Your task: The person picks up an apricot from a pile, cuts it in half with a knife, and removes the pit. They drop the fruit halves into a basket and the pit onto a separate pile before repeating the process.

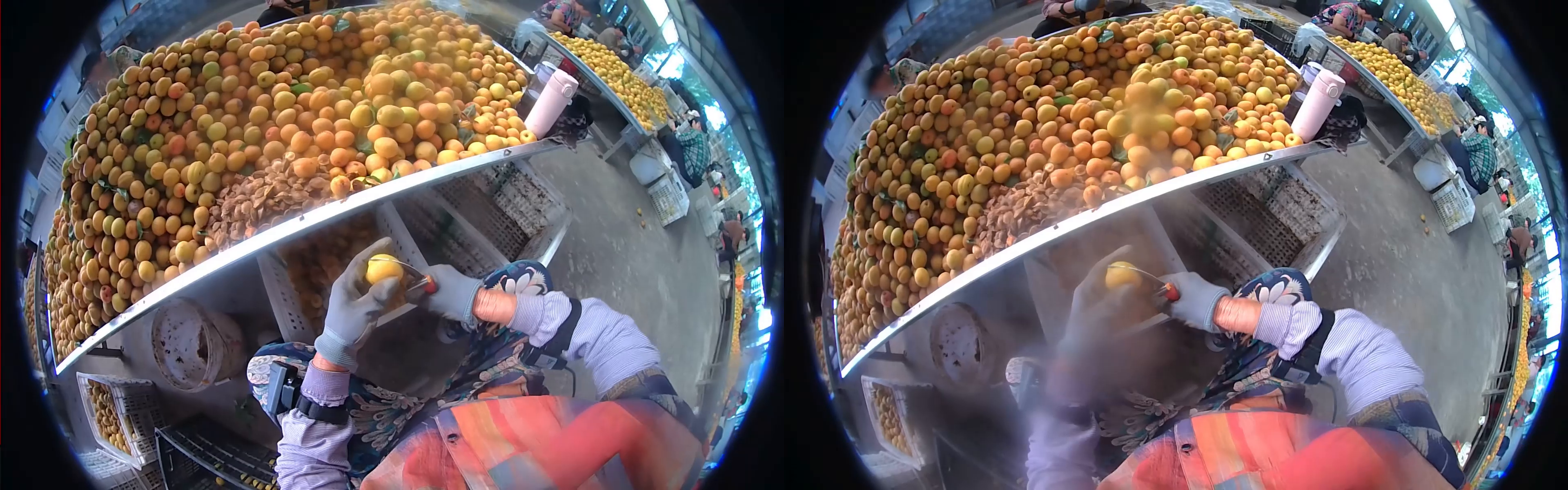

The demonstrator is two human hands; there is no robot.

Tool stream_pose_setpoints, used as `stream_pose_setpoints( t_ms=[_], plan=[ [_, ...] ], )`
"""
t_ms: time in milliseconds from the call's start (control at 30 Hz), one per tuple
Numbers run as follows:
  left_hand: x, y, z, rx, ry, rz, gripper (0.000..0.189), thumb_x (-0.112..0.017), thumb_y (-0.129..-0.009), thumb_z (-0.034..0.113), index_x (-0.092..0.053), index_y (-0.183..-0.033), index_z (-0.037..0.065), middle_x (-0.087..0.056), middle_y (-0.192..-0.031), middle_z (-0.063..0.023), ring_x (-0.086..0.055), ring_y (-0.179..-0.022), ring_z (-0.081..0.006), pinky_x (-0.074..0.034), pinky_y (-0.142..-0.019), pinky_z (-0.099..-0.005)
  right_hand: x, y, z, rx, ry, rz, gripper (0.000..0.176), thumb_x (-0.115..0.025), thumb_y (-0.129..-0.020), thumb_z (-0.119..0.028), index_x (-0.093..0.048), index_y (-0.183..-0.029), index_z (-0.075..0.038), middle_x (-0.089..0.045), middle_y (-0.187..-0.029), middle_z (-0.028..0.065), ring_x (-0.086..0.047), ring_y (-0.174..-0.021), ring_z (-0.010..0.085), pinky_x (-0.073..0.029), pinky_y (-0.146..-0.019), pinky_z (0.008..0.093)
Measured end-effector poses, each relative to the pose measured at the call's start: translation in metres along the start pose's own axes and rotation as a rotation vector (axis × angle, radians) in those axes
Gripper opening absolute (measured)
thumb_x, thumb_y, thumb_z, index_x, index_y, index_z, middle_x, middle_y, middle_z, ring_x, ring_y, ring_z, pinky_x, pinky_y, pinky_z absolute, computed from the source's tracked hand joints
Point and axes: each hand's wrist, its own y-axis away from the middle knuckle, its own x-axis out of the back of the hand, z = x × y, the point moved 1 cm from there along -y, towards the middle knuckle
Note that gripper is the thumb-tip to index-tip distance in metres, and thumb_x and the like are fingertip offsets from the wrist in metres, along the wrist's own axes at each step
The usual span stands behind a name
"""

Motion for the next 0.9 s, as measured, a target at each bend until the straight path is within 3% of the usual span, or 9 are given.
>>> stream_pose_setpoints(
  t_ms=[100,233,500,567,700,767,800,833,900],
  plan=[
    [-0.003,-0.003,-0.004,-0.086,-0.022,0.072,0.065,-0.070,-0.087,0.031,-0.041,-0.136,0.000,-0.061,-0.106,-0.0076,-0.060,-0.094,-0.0139,-0.050,-0.086,-0.0271,-0.032,-0.008,0.015,0.090,-0.352,0.015,0.018,-0.059,-0.085,-0.019,-0.062,-0.090,-0.002,-0.061,-0.073,0.0064,-0.054,-0.070,0.0127,-0.046,-0.069,0.0295],
    [-0.009,0.000,0.003,-0.043,0.182,0.049,0.064,-0.068,-0.087,0.032,-0.042,-0.135,0.000,-0.061,-0.109,-0.0090,-0.060,-0.093,-0.0137,-0.049,-0.084,-0.0259,-0.036,-0.007,0.007,0.157,-0.356,0.067,0.018,-0.059,-0.085,-0.018,-0.062,-0.093,-0.002,-0.062,-0.076,0.0057,-0.053,-0.071,0.0118,-0.046,-0.070,0.0293],
    [-0.007,0.008,0.007,0.039,0.080,-0.068,0.059,-0.070,-0.087,0.024,-0.044,-0.134,0.002,-0.058,-0.103,-0.0040,-0.056,-0.093,-0.0101,-0.047,-0.084,-0.0226,0.010,0.009,-0.008,0.046,0.059,-0.161,0.024,-0.062,-0.083,-0.025,-0.062,-0.096,-0.004,-0.062,-0.073,0.0091,-0.056,-0.068,0.0167,-0.047,-0.067,0.0315],
    [-0.002,0.007,0.002,0.189,0.014,-0.117,0.058,-0.072,-0.085,0.017,-0.044,-0.134,0.002,-0.056,-0.103,-0.0018,-0.054,-0.092,-0.0090,-0.046,-0.084,-0.0230,0.014,0.010,-0.004,-0.015,0.154,-0.188,0.026,-0.063,-0.083,-0.026,-0.062,-0.096,-0.004,-0.061,-0.072,0.0095,-0.056,-0.066,0.0176,-0.047,-0.066,0.0321],
    [-0.006,0.002,-0.006,0.159,0.012,-0.099,0.058,-0.071,-0.084,0.012,-0.044,-0.134,0.002,-0.056,-0.103,-0.0014,-0.055,-0.091,-0.0085,-0.046,-0.083,-0.0229,0.012,0.011,0.004,-0.001,0.135,-0.125,0.024,-0.063,-0.081,-0.027,-0.062,-0.092,-0.005,-0.061,-0.071,0.0106,-0.055,-0.064,0.0196,-0.046,-0.064,0.0329],
    [-0.006,-0.002,-0.009,0.030,-0.026,-0.003,0.051,-0.068,-0.087,0.015,-0.046,-0.131,0.002,-0.057,-0.101,-0.0017,-0.055,-0.090,-0.0086,-0.047,-0.082,-0.0228,0.003,0.008,0.003,0.020,0.111,-0.081,0.024,-0.062,-0.082,-0.026,-0.062,-0.090,-0.004,-0.061,-0.071,0.0109,-0.055,-0.065,0.0201,-0.046,-0.064,0.0333],
    [-0.005,-0.003,-0.009,0.028,-0.034,-0.007,0.051,-0.068,-0.087,0.015,-0.046,-0.131,0.002,-0.057,-0.101,-0.0017,-0.055,-0.090,-0.0086,-0.047,-0.082,-0.0228,-0.007,0.005,0.010,0.054,-0.064,-0.034,0.023,-0.062,-0.082,-0.026,-0.062,-0.090,-0.004,-0.061,-0.071,0.0114,-0.055,-0.065,0.0206,-0.046,-0.064,0.0336],
    [-0.004,-0.005,-0.010,0.023,-0.013,0.044,0.047,-0.066,-0.089,0.018,-0.048,-0.129,0.002,-0.058,-0.101,-0.0020,-0.055,-0.089,-0.0090,-0.047,-0.082,-0.0232,-0.014,0.002,0.013,0.088,-0.240,0.016,0.023,-0.062,-0.082,-0.026,-0.063,-0.089,-0.004,-0.061,-0.071,0.0119,-0.055,-0.066,0.0211,-0.046,-0.065,0.0339],
    [-0.001,-0.004,-0.010,0.042,0.001,0.111,0.042,-0.062,-0.091,0.027,-0.053,-0.122,0.002,-0.059,-0.101,-0.0026,-0.056,-0.089,-0.0098,-0.047,-0.081,-0.0233,-0.023,-0.003,0.015,0.095,-0.222,0.064,0.022,-0.062,-0.082,-0.025,-0.063,-0.089,-0.004,-0.062,-0.073,0.0118,-0.056,-0.067,0.0210,-0.046,-0.066,0.0339]
  ],
)
